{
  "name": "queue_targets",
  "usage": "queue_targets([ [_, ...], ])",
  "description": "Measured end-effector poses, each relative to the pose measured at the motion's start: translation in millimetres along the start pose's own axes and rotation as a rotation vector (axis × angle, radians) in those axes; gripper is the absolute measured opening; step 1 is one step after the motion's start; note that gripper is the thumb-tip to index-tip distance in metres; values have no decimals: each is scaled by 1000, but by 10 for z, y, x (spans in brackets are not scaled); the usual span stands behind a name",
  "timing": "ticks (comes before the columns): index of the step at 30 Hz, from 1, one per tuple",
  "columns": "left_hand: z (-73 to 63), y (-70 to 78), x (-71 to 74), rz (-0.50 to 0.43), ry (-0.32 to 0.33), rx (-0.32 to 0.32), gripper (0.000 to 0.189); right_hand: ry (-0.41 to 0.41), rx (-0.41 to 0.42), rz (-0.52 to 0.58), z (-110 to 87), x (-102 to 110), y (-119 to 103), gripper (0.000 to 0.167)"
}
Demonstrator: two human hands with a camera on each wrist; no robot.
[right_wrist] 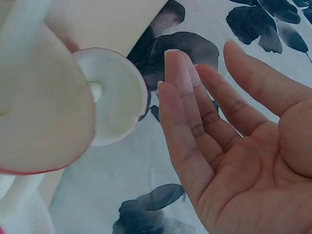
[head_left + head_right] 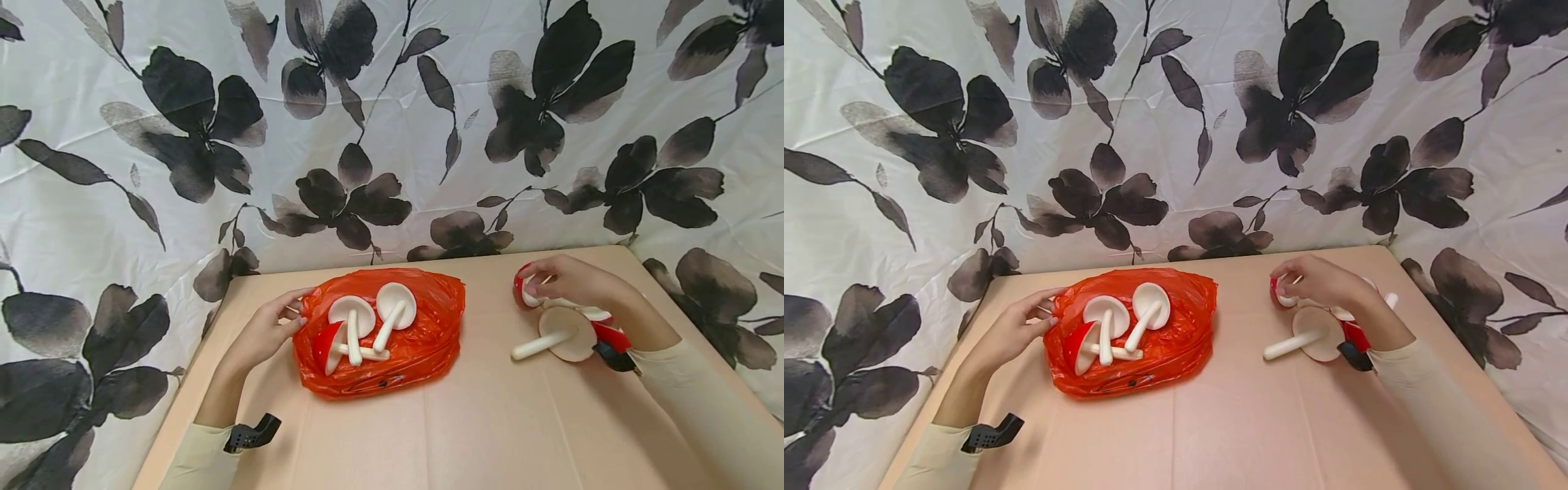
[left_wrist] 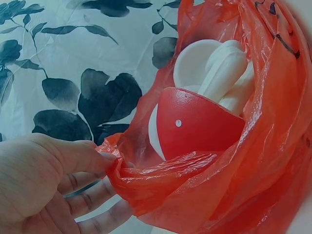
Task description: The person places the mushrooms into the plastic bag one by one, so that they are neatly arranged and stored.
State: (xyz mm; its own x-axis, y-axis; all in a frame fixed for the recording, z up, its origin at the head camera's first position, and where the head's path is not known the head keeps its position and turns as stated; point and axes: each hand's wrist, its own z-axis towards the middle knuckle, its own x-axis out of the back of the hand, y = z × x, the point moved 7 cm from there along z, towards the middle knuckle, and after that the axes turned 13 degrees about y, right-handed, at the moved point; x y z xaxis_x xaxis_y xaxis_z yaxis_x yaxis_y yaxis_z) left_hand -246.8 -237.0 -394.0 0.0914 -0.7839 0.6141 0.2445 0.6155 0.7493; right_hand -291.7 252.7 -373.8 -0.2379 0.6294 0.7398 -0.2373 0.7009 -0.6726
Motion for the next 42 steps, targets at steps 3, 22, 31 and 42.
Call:
queue_targets([
  [3,-10,-9,5,-3,0,8,53,-10,11,-17,-40,-26,22,29],
  [22,12,-147,19,-36,-12,11,54,-109,-27,-11,-354,-178,224,47],
  [31,30,-125,22,-44,-14,1,54,-104,-107,-2,-459,-225,318,47],
  [42,57,-181,6,-30,-10,14,53,-115,-171,28,-491,-273,366,47],
])
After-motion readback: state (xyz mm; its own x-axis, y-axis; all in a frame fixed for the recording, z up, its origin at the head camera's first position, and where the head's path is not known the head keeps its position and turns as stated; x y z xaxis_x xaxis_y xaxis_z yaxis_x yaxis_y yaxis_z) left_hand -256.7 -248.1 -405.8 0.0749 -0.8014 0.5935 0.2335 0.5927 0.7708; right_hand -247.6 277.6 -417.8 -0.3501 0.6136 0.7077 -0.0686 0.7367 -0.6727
